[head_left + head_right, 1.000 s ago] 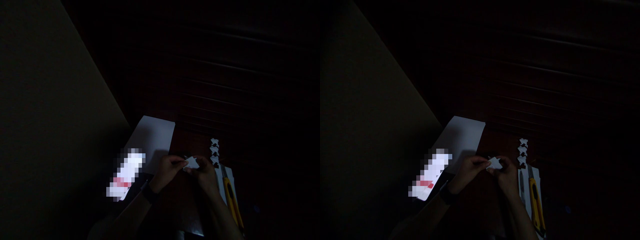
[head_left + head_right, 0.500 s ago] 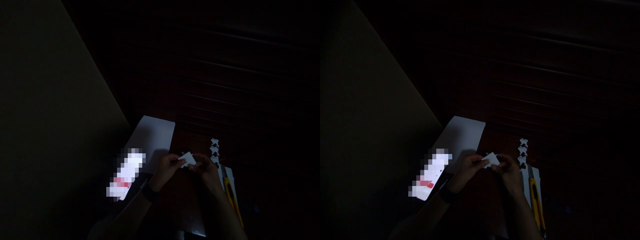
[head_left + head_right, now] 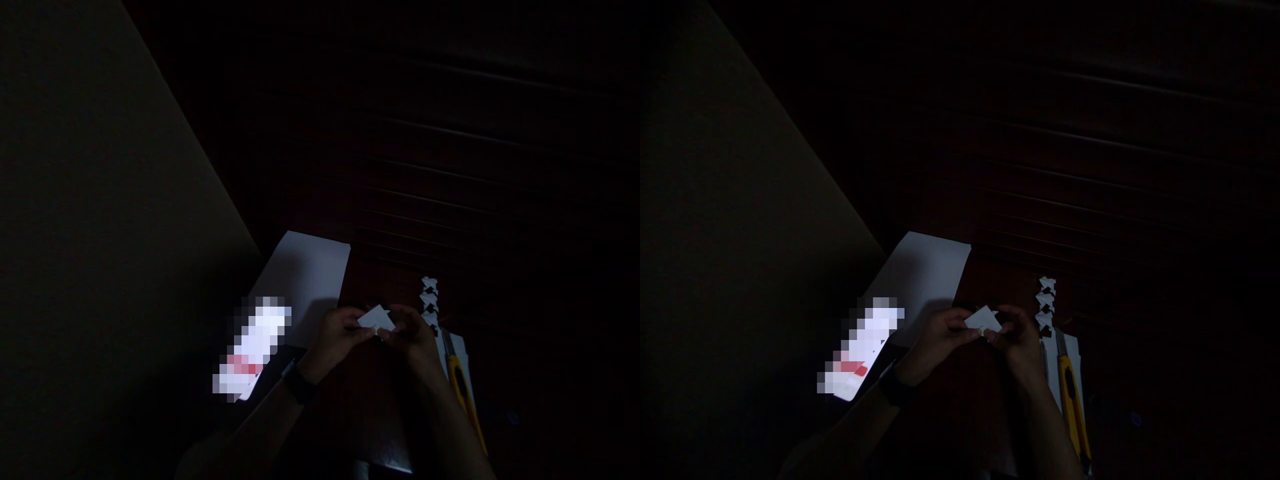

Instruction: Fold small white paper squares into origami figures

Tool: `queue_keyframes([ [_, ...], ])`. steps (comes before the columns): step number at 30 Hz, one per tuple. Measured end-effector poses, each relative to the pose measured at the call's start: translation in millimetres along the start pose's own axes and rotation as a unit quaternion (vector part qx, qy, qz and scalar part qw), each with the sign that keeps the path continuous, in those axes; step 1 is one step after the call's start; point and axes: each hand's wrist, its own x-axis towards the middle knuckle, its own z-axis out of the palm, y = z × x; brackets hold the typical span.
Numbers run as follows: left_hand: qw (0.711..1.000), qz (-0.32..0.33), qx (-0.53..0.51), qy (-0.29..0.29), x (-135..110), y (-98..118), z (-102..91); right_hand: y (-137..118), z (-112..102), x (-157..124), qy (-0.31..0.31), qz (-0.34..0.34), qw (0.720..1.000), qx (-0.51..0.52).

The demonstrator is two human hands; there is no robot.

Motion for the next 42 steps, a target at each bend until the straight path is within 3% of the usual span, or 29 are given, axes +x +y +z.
queue_keyframes([
  [8, 1.000, -0.012, 0.004, 0.018, 0.1, -1.0, -1.1, -6.8, 1.0, -1.8, -0.011, -0.003, 1.000, -0.001],
  [13, 1.000, 0.010, 0.010, 0.016, -3.1, -1.0, 1.1, -9.2, 6.9, -4.3, -0.055, 0.036, 0.995, 0.081],
  [21, 0.999, 0.023, 0.033, -0.002, -5.8, -2.7, 6.0, -4.2, 10.7, -5.7, -0.024, 0.084, 0.988, 0.129],
  [26, 0.998, 0.031, 0.046, -0.007, -6.3, -2.4, 5.5, -12.7, 10.1, -5.8, -0.045, 0.104, 0.987, 0.117],
  [34, 0.998, 0.034, 0.052, -0.014, -7.0, -0.6, 6.7, -1.2, 5.8, -3.0, -0.017, 0.073, 0.995, 0.072],
  [42, 0.996, 0.047, 0.070, -0.017, -6.6, 0.0, 5.4, 0.6, 6.3, -3.4, -0.042, 0.068, 0.992, 0.099],
])
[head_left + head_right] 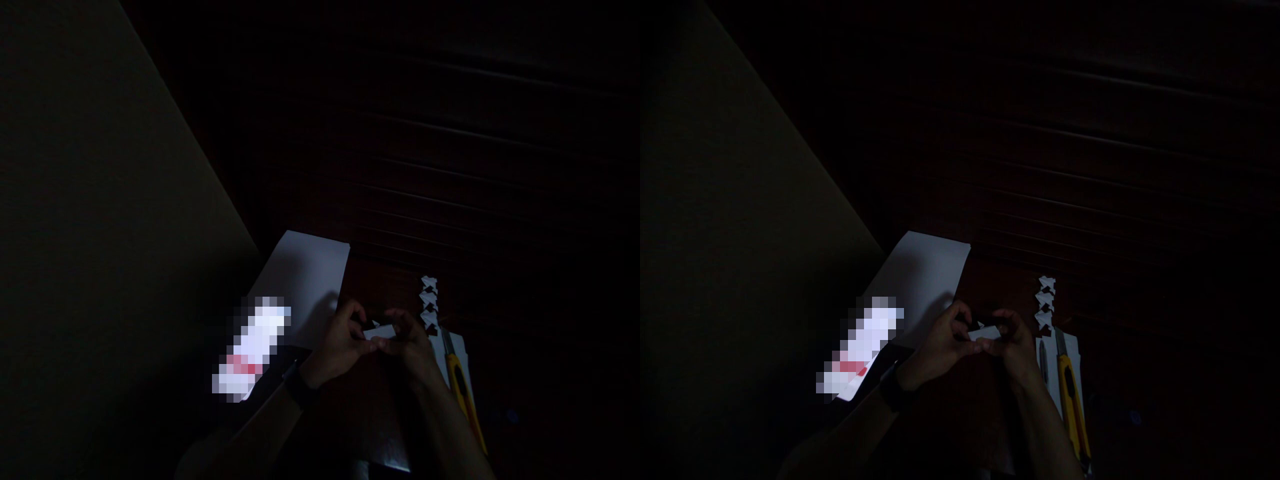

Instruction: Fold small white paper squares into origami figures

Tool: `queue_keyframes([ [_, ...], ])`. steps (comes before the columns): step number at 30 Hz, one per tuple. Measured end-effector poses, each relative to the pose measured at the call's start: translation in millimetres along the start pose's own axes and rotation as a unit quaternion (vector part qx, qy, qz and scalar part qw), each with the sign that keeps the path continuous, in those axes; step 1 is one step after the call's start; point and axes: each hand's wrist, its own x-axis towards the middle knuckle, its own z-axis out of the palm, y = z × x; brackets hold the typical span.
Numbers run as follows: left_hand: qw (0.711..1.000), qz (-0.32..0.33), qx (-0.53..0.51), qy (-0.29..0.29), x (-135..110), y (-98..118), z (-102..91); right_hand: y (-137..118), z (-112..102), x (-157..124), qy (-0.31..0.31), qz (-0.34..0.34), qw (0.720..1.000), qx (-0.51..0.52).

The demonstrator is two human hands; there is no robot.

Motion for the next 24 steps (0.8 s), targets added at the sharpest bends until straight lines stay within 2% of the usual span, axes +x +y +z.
queue_keyframes([
  [9, 0.999, 0.013, 0.034, 0.031, 0.0, 1.9, -1.2, -10.0, 5.2, -2.0, -0.045, -0.029, 0.997, -0.054],
  [12, 0.998, 0.018, 0.045, 0.037, -0.4, -0.1, 0.9, -9.6, 3.3, -0.5, -0.035, -0.035, 0.996, -0.070],
  [19, 0.997, 0.031, 0.066, 0.033, -2.2, 4.9, 3.2, 0.9, -4.5, 3.0, 0.002, -0.001, 0.999, -0.039],
  [24, 0.998, 0.021, 0.050, 0.033, -0.4, 7.0, -1.2, -1.3, 0.0, 1.5, -0.019, -0.025, 0.999, -0.028],
])
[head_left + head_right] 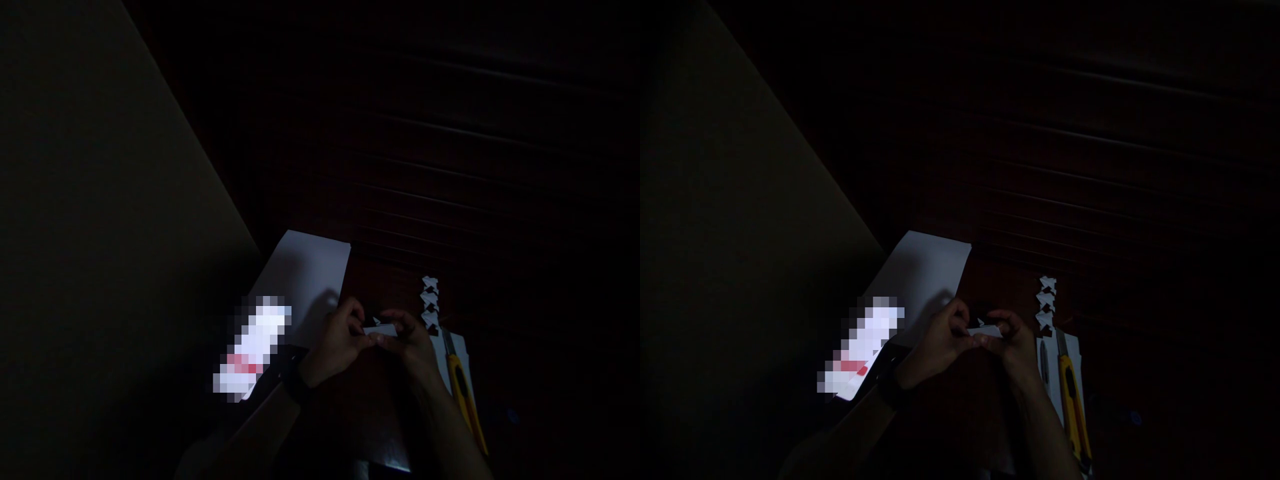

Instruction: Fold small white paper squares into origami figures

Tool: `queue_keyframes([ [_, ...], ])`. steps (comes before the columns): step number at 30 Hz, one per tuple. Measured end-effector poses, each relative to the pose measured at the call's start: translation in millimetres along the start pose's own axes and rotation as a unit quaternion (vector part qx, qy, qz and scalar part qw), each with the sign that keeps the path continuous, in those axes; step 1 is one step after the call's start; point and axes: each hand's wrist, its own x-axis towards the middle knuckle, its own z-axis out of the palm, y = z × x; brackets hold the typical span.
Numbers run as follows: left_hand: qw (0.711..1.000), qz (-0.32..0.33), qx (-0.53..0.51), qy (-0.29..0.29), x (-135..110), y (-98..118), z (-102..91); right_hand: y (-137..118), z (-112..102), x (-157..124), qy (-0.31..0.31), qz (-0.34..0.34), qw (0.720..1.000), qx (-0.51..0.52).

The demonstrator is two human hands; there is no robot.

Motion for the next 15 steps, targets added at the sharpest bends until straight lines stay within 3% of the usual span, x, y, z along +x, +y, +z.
queue_keyframes([
  [10, 0.999, -0.010, 0.002, -0.031, 0.6, -4.5, -2.8, -6.8, 0.9, 0.3, -0.025, -0.031, 0.998, -0.045],
  [15, 0.999, -0.010, -0.005, -0.032, 1.0, -7.5, -2.1, -6.9, 0.0, -0.1, 0.004, -0.028, 0.998, -0.058],
])
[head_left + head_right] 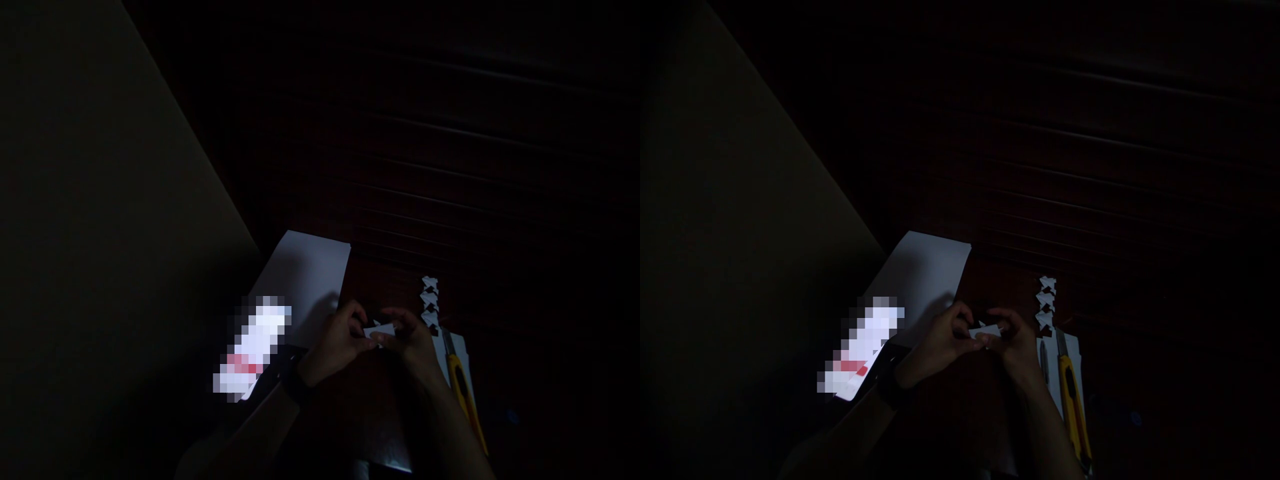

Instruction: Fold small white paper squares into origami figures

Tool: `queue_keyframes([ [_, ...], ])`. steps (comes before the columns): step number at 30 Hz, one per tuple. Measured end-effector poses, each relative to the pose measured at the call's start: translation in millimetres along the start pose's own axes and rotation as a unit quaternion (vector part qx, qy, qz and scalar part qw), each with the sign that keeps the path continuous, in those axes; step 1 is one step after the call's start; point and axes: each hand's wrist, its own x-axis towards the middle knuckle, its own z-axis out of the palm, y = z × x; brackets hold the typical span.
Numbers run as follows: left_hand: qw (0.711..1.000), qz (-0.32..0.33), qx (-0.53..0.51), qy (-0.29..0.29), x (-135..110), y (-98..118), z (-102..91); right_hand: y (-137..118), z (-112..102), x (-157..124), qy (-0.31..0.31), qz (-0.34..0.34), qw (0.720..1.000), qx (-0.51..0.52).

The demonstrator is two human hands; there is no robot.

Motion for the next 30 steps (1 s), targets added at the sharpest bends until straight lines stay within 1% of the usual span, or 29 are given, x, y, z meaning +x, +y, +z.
queue_keyframes([
  [4, 0.999, 0.013, -0.043, 0.004, 1.0, 1.8, 1.6, 2.5, 5.2, -2.3, 0.027, 0.013, 0.997, 0.067],
  [8, 0.998, 0.000, -0.063, 0.004, 3.0, 0.3, 1.8, 4.6, 10.3, -3.2, 0.052, 0.029, 0.992, 0.113],
  [11, 0.999, -0.014, -0.045, 0.020, 4.2, -3.3, -0.1, 6.0, 8.7, -1.9, 0.071, 0.023, 0.991, 0.109],
  [13, 0.999, -0.014, -0.030, 0.023, 4.6, -5.1, -1.5, 6.8, 5.5, -0.7, 0.087, 0.018, 0.993, 0.083],
  [16, 0.999, -0.011, -0.028, 0.017, 4.7, -5.2, -1.8, 8.0, 1.8, 0.5, 0.116, 0.017, 0.992, 0.040],
  [18, 0.999, -0.004, -0.041, 0.013, 4.6, -3.7, -0.5, 8.8, 1.9, 0.6, 0.130, 0.018, 0.991, 0.040],
  [20, 0.998, 0.007, -0.056, -0.004, 4.3, -1.8, 1.4, 9.4, 4.3, 0.1, 0.140, 0.019, 0.989, 0.052],
  [23, 0.998, 0.016, -0.054, -0.026, 3.6, -0.5, 4.2, 9.8, 9.4, -1.1, 0.131, 0.002, 0.990, 0.060],
  [27, 1.000, 0.009, -0.023, 0.007, 2.5, -2.0, 6.0, 7.7, 12.7, -2.3, 0.096, -0.052, 0.993, 0.039],
  [30, 1.000, -0.008, -0.002, 0.022, 2.2, -1.9, 5.9, 3.5, 12.1, -3.0, 0.082, -0.051, 0.995, -0.027],
])
